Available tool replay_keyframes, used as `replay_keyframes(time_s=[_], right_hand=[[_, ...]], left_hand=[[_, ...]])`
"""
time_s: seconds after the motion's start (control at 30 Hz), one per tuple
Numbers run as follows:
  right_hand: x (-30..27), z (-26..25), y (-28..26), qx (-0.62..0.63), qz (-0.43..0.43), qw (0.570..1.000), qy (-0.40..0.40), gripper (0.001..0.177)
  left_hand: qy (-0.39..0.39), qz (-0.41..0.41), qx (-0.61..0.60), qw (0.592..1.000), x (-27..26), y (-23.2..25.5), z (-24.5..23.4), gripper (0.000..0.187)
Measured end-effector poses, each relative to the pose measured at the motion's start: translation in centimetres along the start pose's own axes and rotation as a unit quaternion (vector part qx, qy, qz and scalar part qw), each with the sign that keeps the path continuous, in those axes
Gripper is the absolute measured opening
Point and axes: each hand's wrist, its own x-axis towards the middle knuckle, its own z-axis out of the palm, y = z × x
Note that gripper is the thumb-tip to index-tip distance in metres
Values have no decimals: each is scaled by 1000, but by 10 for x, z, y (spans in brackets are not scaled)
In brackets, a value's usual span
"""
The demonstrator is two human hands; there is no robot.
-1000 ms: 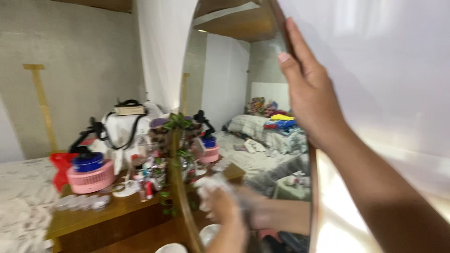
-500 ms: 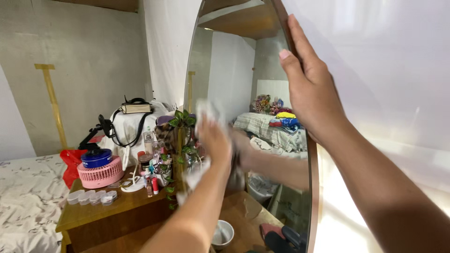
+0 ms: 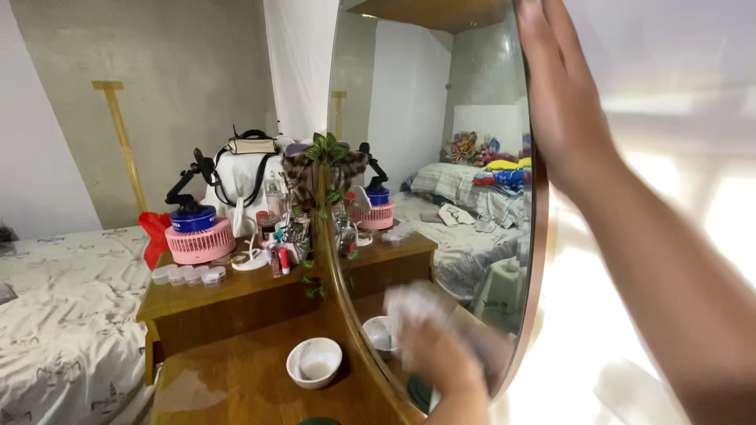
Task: The person wipes a wooden dressing table and mirror using a cloth and paper towel. They move a small fan, a tripod, a bowl, and a lid aside to reach the surface, then wipe the tabletop and mirror. They also wipe a pair of black sandals before placing them back on the table.
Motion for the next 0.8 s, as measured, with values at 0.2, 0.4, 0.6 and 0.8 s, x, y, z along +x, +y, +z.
replay_keyframes(time_s=[0.2,0.4,0.6,0.8], right_hand=[[-97,-3,6,151,240,959,-20,77],[-117,1,-6,104,254,962,10,53],[-129,8,-18,52,166,984,40,43],[-146,26,-42,-50,-132,981,131,42]], left_hand=[[-36,187,-2,982,21,118,44,57],[40,293,236,926,28,1,14,51],[-6,-341,119,932,-74,-150,-52,59],[-2,-322,166,932,-43,-167,-104,45]])
